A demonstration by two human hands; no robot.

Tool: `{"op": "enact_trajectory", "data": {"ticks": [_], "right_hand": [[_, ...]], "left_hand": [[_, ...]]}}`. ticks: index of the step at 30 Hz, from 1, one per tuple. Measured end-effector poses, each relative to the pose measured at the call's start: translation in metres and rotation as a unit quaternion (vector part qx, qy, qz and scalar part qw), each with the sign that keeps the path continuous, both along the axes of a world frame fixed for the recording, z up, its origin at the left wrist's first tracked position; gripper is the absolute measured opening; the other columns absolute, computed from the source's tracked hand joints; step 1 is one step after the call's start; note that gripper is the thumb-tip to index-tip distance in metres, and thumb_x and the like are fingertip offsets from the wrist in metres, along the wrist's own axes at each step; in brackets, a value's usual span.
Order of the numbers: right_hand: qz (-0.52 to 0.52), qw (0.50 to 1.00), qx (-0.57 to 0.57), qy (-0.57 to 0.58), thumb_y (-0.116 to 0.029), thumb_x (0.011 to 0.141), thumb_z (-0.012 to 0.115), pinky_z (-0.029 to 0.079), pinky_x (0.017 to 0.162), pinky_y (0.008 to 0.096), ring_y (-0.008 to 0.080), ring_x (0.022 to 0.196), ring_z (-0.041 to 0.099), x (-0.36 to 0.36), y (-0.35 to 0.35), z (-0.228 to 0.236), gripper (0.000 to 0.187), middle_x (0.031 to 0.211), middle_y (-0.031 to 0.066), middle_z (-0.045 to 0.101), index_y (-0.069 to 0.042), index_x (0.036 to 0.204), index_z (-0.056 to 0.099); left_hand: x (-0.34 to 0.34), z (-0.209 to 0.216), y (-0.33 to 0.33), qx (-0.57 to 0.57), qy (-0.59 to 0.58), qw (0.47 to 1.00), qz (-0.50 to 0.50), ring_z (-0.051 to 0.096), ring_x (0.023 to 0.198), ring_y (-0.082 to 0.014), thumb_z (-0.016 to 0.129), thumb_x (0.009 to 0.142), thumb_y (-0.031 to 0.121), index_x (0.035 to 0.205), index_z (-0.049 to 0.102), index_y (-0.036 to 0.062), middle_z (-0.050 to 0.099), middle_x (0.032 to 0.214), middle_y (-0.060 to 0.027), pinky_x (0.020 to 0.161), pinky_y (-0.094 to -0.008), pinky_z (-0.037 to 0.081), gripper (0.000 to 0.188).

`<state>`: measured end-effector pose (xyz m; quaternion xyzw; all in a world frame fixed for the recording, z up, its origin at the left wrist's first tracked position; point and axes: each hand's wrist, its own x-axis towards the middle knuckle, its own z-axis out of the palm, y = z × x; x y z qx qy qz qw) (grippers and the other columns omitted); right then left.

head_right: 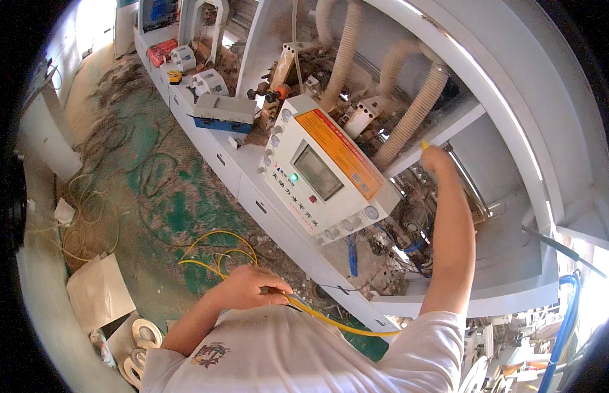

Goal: The person uses pliers to cut or pull a material inside the machine, then uses an air nozzle to blow dust and debris away from the internal components.

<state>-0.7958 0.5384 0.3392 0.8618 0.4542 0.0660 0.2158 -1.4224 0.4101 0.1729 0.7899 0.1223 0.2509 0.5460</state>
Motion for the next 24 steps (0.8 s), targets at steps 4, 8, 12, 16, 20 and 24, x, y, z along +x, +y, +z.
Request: {"op": "enact_trajectory", "data": {"ticks": [4, 8, 12, 16, 20, 24], "right_hand": [[-0.065, 0.938, 0.149, 0.305, -0.028, 0.096, 0.053, 0.053, 0.091, 0.0513, 0.0460, 0.102, 0.068, -0.117, 0.052, -0.052, 0.037, 0.101, 0.0298, 0.071, 0.003, 0.110, 0.068], [0.063, 0.969, 0.179, 0.159, -0.031, 0.097, 0.052, 0.052, 0.090, 0.0523, 0.0460, 0.111, 0.065, -0.065, 0.042, -0.080, 0.039, 0.114, 0.0317, 0.067, 0.001, 0.117, 0.064], [-0.003, 0.951, 0.263, 0.162, -0.029, 0.096, 0.051, 0.050, 0.098, 0.0523, 0.0457, 0.118, 0.062, -0.088, 0.051, -0.098, 0.043, 0.126, 0.0270, 0.065, -0.002, 0.129, 0.058], [-0.045, 0.954, 0.245, 0.166, -0.027, 0.096, 0.050, 0.047, 0.103, 0.0528, 0.0445, 0.122, 0.060, -0.070, 0.056, -0.119, 0.045, 0.129, 0.0272, 0.063, -0.003, 0.133, 0.055], [-0.002, 0.956, 0.235, 0.177, -0.030, 0.099, 0.051, 0.049, 0.097, 0.0524, 0.0476, 0.116, 0.061, -0.023, 0.054, -0.144, 0.043, 0.120, 0.0310, 0.065, -0.002, 0.131, 0.054], [0.002, 0.929, 0.239, 0.284, -0.031, 0.099, 0.053, 0.051, 0.093, 0.0514, 0.0461, 0.113, 0.062, -0.069, 0.080, -0.155, 0.043, 0.118, 0.0311, 0.065, -0.002, 0.131, 0.055]], "left_hand": [[-0.020, 0.000, 0.007, 0.000, 0.048, 0.998, 0.050, 0.072, 0.075, -0.0229, 0.081, 0.085, 0.030, 0.104, 0.077, 0.0127, 0.075, 0.089, -0.0063, 0.067, -0.0333, 0.056, 0.026], [-0.001, -0.003, 0.005, 0.027, 0.032, 0.998, 0.057, 0.073, 0.080, -0.0256, 0.080, 0.085, 0.031, 0.104, 0.077, 0.0123, 0.076, 0.095, -0.0082, 0.070, -0.0348, 0.057, 0.026], [-0.011, -0.005, 0.011, 0.007, 0.100, 0.991, 0.088, 0.073, 0.086, -0.0259, 0.080, 0.085, 0.031, 0.105, 0.078, 0.0118, 0.076, 0.100, -0.0084, 0.074, -0.0350, 0.058, 0.028], [-0.017, -0.002, 0.012, 0.003, 0.128, 0.984, 0.121, 0.073, 0.088, -0.0241, 0.081, 0.084, 0.031, 0.105, 0.077, 0.0109, 0.076, 0.101, -0.0067, 0.076, -0.0340, 0.057, 0.029], [-0.009, 0.001, 0.013, -0.012, 0.106, 0.987, 0.122, 0.073, 0.087, -0.0232, 0.081, 0.084, 0.029, 0.105, 0.077, 0.0103, 0.076, 0.099, -0.0066, 0.076, -0.0338, 0.057, 0.028], [-0.017, 0.006, 0.013, -0.017, 0.121, 0.980, 0.156, 0.072, 0.083, -0.0217, 0.081, 0.084, 0.026, 0.105, 0.077, 0.0099, 0.076, 0.097, -0.0065, 0.073, -0.0336, 0.057, 0.026]]}}
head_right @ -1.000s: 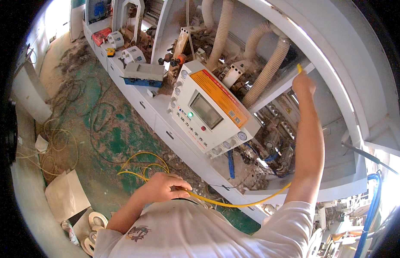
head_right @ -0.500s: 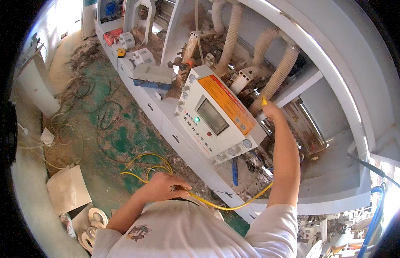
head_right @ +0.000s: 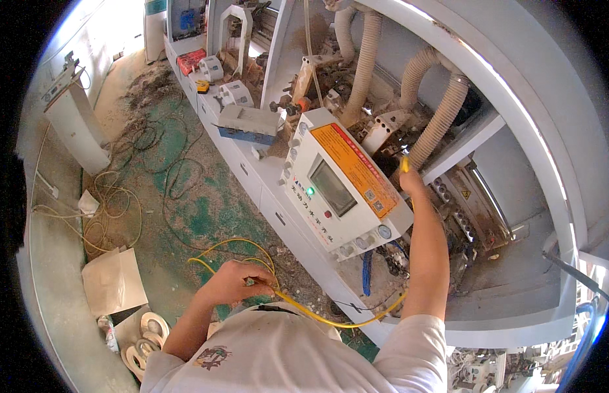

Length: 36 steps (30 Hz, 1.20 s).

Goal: The person uses pliers to cut or pull a material inside the machine, then uses an air nozzle to blow dust and debris away from the internal components.

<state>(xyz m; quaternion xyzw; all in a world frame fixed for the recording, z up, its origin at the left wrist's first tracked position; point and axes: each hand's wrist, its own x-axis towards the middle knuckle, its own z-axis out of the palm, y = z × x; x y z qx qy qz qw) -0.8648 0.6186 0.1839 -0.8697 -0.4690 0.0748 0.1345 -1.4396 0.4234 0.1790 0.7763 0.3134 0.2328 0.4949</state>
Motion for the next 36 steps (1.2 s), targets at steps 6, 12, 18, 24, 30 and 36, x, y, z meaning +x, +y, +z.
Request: {"op": "enact_trajectory", "data": {"ticks": [6, 12, 18, 24, 30, 36], "right_hand": [[-0.008, 0.984, 0.092, -0.154, -0.033, 0.098, 0.055, 0.055, 0.060, 0.0450, 0.0345, 0.068, 0.070, 0.069, -0.022, 0.004, 0.040, 0.091, 0.0237, 0.070, 0.000, 0.119, 0.057], [-0.007, 0.947, 0.140, -0.288, -0.029, 0.100, 0.054, 0.054, 0.059, 0.0468, 0.0330, 0.061, 0.068, 0.062, -0.033, 0.050, 0.044, 0.085, 0.0199, 0.070, 0.002, 0.131, 0.047], [0.048, 0.993, -0.068, -0.087, -0.033, 0.103, 0.048, 0.053, 0.067, 0.0487, 0.0354, 0.081, 0.069, 0.010, -0.041, 0.121, 0.043, 0.093, 0.0207, 0.070, -0.006, 0.137, 0.046], [0.096, 0.987, -0.099, 0.080, -0.034, 0.104, 0.049, 0.055, 0.071, 0.0533, 0.0463, 0.081, 0.069, -0.067, -0.049, 0.180, 0.033, 0.091, 0.0263, 0.071, -0.008, 0.124, 0.054], [0.088, 0.972, 0.105, -0.192, -0.031, 0.102, 0.052, 0.049, 0.055, 0.0391, 0.0269, 0.063, 0.063, -0.044, -0.046, 0.165, 0.033, 0.083, 0.0141, 0.065, -0.009, 0.127, 0.054], [-0.027, 0.952, 0.032, -0.303, -0.030, 0.102, 0.045, 0.053, 0.081, 0.0572, 0.0473, 0.099, 0.068, 0.006, -0.073, 0.193, 0.034, 0.105, 0.0255, 0.072, -0.008, 0.126, 0.055]], "left_hand": [[0.012, 0.017, 0.001, -0.063, -0.005, 0.998, 0.017, 0.072, 0.084, -0.0226, 0.080, 0.083, 0.023, 0.103, 0.077, 0.0101, 0.076, 0.092, -0.0070, 0.074, -0.0334, 0.055, 0.024], [0.013, 0.012, 0.003, -0.025, 0.013, 1.000, -0.002, 0.072, 0.082, -0.0241, 0.079, 0.084, 0.025, 0.102, 0.076, 0.0090, 0.075, 0.091, -0.0083, 0.073, -0.0343, 0.055, 0.024], [0.014, -0.008, 0.008, 0.013, -0.009, 1.000, -0.006, 0.071, 0.080, -0.0263, 0.080, 0.084, 0.027, 0.102, 0.075, 0.0090, 0.074, 0.090, -0.0099, 0.072, -0.0350, 0.054, 0.027], [0.016, -0.009, 0.012, 0.020, 0.009, 0.999, -0.033, 0.072, 0.080, -0.0271, 0.079, 0.085, 0.031, 0.103, 0.076, 0.0105, 0.075, 0.091, -0.0100, 0.071, -0.0352, 0.055, 0.028], [0.019, -0.020, 0.014, 0.042, -0.021, 0.998, -0.048, 0.073, 0.082, -0.0270, 0.078, 0.086, 0.034, 0.106, 0.077, 0.0125, 0.076, 0.095, -0.0090, 0.072, -0.0352, 0.057, 0.029], [0.020, -0.019, 0.013, 0.031, -0.030, 0.998, -0.053, 0.074, 0.084, -0.0259, 0.079, 0.086, 0.034, 0.106, 0.078, 0.0141, 0.076, 0.096, -0.0078, 0.074, -0.0347, 0.057, 0.029]]}}
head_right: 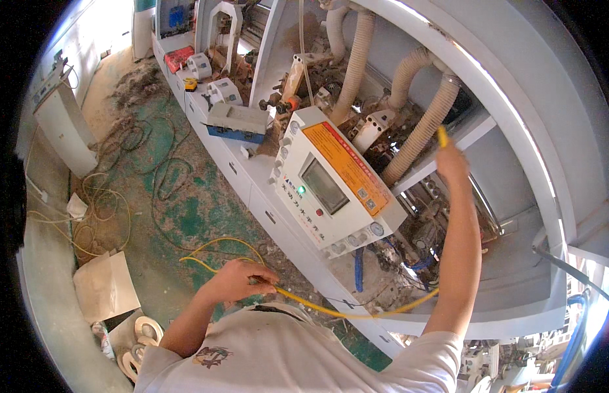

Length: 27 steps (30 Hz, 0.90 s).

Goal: The person uses pliers to cut or pull a material inside the machine, then uses an air nozzle to blow dust and debris away from the internal components.

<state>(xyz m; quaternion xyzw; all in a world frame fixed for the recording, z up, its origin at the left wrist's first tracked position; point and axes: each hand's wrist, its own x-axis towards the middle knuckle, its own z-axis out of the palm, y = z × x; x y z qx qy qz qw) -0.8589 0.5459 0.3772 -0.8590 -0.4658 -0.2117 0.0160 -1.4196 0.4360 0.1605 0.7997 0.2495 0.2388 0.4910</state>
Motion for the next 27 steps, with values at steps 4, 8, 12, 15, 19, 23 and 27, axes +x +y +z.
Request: {"op": "enact_trajectory", "data": {"ticks": [4, 8, 12, 15, 19, 23, 27], "right_hand": [[-0.052, 0.994, 0.096, 0.023, -0.027, 0.102, 0.043, 0.051, 0.090, 0.0566, 0.0468, 0.106, 0.066, -0.035, -0.005, 0.042, 0.038, 0.116, 0.0292, 0.068, -0.003, 0.128, 0.054], [-0.092, 0.995, -0.043, -0.001, -0.024, 0.097, 0.051, 0.050, 0.097, 0.0541, 0.0449, 0.114, 0.064, 0.016, 0.007, 0.021, 0.044, 0.125, 0.0282, 0.065, -0.002, 0.134, 0.050], [-0.038, 0.980, -0.171, 0.094, -0.025, 0.093, 0.051, 0.052, 0.098, 0.0487, 0.0420, 0.115, 0.065, 0.029, 0.024, -0.049, 0.040, 0.121, 0.0310, 0.066, 0.004, 0.118, 0.063], [-0.073, 0.958, -0.231, 0.154, -0.026, 0.092, 0.051, 0.053, 0.094, 0.0475, 0.0411, 0.113, 0.067, 0.041, 0.017, -0.086, 0.039, 0.116, 0.0320, 0.067, 0.006, 0.111, 0.066], [0.020, 0.941, -0.154, 0.301, -0.029, 0.097, 0.054, 0.048, 0.047, 0.0418, 0.0268, 0.044, 0.056, 0.007, 0.034, -0.131, 0.038, 0.067, 0.0132, 0.062, 0.003, 0.118, 0.058], [0.077, 0.995, 0.028, 0.052, -0.032, 0.099, 0.053, 0.052, 0.054, 0.0426, 0.0295, 0.062, 0.066, 0.105, 0.020, -0.149, 0.038, 0.084, 0.0198, 0.067, 0.002, 0.114, 0.058], [0.005, 0.957, -0.132, 0.260, -0.031, 0.097, 0.052, 0.047, 0.101, 0.0522, 0.0489, 0.116, 0.060, 0.017, 0.053, -0.171, 0.045, 0.121, 0.0322, 0.064, 0.002, 0.126, 0.058]], "left_hand": [[-0.014, 0.000, 0.001, 0.011, 0.013, 1.000, 0.018, 0.074, 0.084, -0.0256, 0.079, 0.086, 0.034, 0.106, 0.078, 0.0144, 0.076, 0.096, -0.0074, 0.074, -0.0343, 0.057, 0.028], [-0.014, 0.008, 0.000, -0.034, 0.030, 0.999, 0.021, 0.073, 0.084, -0.0255, 0.079, 0.086, 0.034, 0.107, 0.078, 0.0141, 0.076, 0.096, -0.0073, 0.074, -0.0348, 0.057, 0.029], [-0.022, 0.000, 0.001, -0.016, 0.002, 1.000, 0.022, 0.074, 0.083, -0.0255, 0.079, 0.086, 0.035, 0.106, 0.078, 0.0140, 0.076, 0.096, -0.0076, 0.075, -0.0345, 0.057, 0.029], [-0.022, -0.002, -0.001, -0.024, -0.010, 1.000, 0.012, 0.074, 0.083, -0.0251, 0.079, 0.085, 0.034, 0.106, 0.078, 0.0141, 0.076, 0.097, -0.0079, 0.074, -0.0340, 0.057, 0.029], [-0.037, 0.006, 0.001, -0.055, 0.045, 0.997, 0.035, 0.073, 0.090, -0.0250, 0.079, 0.085, 0.030, 0.108, 0.078, 0.0127, 0.077, 0.102, -0.0073, 0.079, -0.0358, 0.057, 0.029], [-0.030, 0.009, 0.000, -0.032, 0.015, 0.999, 0.009, 0.073, 0.088, -0.0251, 0.081, 0.084, 0.031, 0.107, 0.078, 0.0130, 0.076, 0.101, -0.0075, 0.077, -0.0357, 0.057, 0.029], [-0.042, 0.005, 0.002, -0.025, 0.043, 0.997, 0.052, 0.073, 0.089, -0.0248, 0.081, 0.083, 0.031, 0.107, 0.078, 0.0135, 0.076, 0.100, -0.0075, 0.076, -0.0353, 0.057, 0.029]]}}
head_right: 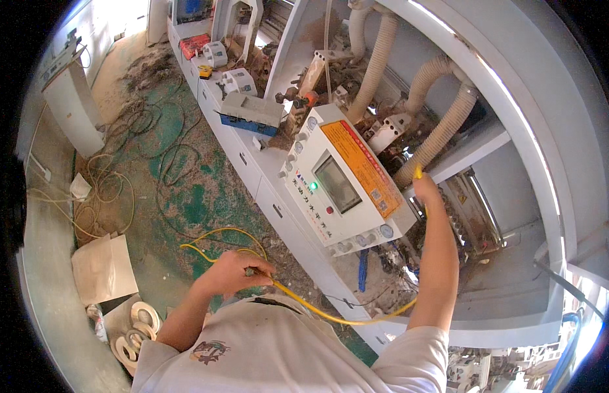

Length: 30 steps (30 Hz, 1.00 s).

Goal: The person uses pliers to cut or pull a material inside the machine, then uses an air nozzle to blow dust and debris away from the internal components.

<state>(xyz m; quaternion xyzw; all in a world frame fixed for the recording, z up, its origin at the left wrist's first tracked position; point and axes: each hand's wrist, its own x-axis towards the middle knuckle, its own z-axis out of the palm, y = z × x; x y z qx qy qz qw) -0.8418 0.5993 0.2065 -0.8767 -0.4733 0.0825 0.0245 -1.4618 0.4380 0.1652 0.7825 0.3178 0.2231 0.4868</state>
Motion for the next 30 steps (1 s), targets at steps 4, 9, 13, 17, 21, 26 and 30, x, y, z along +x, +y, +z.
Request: {"op": "enact_trajectory", "data": {"ticks": [4, 9, 13, 17, 21, 26, 30], "right_hand": [[0.032, 0.998, 0.045, -0.012, -0.027, 0.096, 0.052, 0.047, 0.101, 0.0527, 0.0468, 0.119, 0.060, -0.029, -0.015, 0.023, 0.046, 0.126, 0.0306, 0.063, 0.000, 0.133, 0.053], [-0.021, 0.984, 0.053, -0.168, -0.023, 0.096, 0.051, 0.049, 0.099, 0.0524, 0.0432, 0.117, 0.063, -0.031, -0.036, 0.053, 0.042, 0.124, 0.0293, 0.065, 0.000, 0.130, 0.055], [0.021, 0.976, -0.087, -0.198, -0.019, 0.093, 0.050, 0.050, 0.097, 0.0525, 0.0428, 0.116, 0.064, -0.044, -0.046, 0.074, 0.035, 0.118, 0.0299, 0.067, 0.002, 0.116, 0.064], [0.039, 0.984, -0.155, -0.079, -0.017, 0.092, 0.050, 0.050, 0.098, 0.0537, 0.0441, 0.117, 0.063, -0.090, -0.036, 0.087, 0.032, 0.119, 0.0315, 0.066, 0.001, 0.111, 0.068], [0.199, 0.933, 0.002, -0.301, -0.023, 0.097, 0.051, 0.056, 0.065, 0.0466, 0.0367, 0.073, 0.071, -0.008, -0.066, 0.081, 0.036, 0.092, 0.0215, 0.072, -0.001, 0.125, 0.056], [0.022, 0.993, -0.047, 0.105, -0.030, 0.103, 0.051, 0.041, 0.042, 0.0327, 0.0154, 0.048, 0.053, -0.103, -0.040, 0.127, 0.029, 0.069, 0.0039, 0.055, -0.007, 0.119, 0.053], [0.003, 0.980, 0.085, 0.178, -0.030, 0.103, 0.051, 0.038, 0.042, 0.0329, 0.0138, 0.047, 0.049, -0.152, -0.020, 0.123, 0.028, 0.067, 0.0024, 0.053, -0.007, 0.119, 0.054]], "left_hand": [[0.005, -0.005, 0.001, 0.036, -0.053, 0.998, 0.000, 0.072, 0.080, -0.0249, 0.080, 0.084, 0.032, 0.102, 0.077, 0.0140, 0.076, 0.092, -0.0067, 0.071, -0.0348, 0.056, 0.026], [0.008, -0.017, 0.001, 0.042, -0.036, 0.998, 0.009, 0.073, 0.082, -0.0251, 0.080, 0.083, 0.031, 0.102, 0.077, 0.0125, 0.075, 0.091, -0.0070, 0.072, -0.0353, 0.056, 0.027], [-0.011, -0.029, 0.000, 0.015, -0.027, 0.999, 0.028, 0.073, 0.083, -0.0256, 0.080, 0.084, 0.032, 0.103, 0.077, 0.0117, 0.076, 0.092, -0.0072, 0.074, -0.0347, 0.056, 0.028], [-0.043, -0.040, 0.005, -0.100, 0.003, 0.992, 0.075, 0.073, 0.086, -0.0249, 0.081, 0.084, 0.030, 0.106, 0.076, 0.0106, 0.076, 0.097, -0.0083, 0.077, -0.0352, 0.056, 0.030], [-0.071, -0.067, 0.024, -0.112, 0.044, 0.988, 0.096, 0.073, 0.090, -0.0243, 0.081, 0.084, 0.027, 0.109, 0.076, 0.0087, 0.076, 0.101, -0.0090, 0.081, -0.0362, 0.056, 0.031], [-0.118, -0.087, 0.043, -0.114, 0.052, 0.985, 0.122, 0.073, 0.089, -0.0247, 0.081, 0.083, 0.028, 0.106, 0.075, 0.0103, 0.076, 0.095, -0.0085, 0.077, -0.0361, 0.056, 0.030], [-0.129, -0.098, 0.065, -0.104, 0.022, 0.989, 0.100, 0.073, 0.089, -0.0263, 0.081, 0.083, 0.028, 0.106, 0.076, 0.0096, 0.076, 0.096, -0.0096, 0.077, -0.0360, 0.056, 0.030]]}}
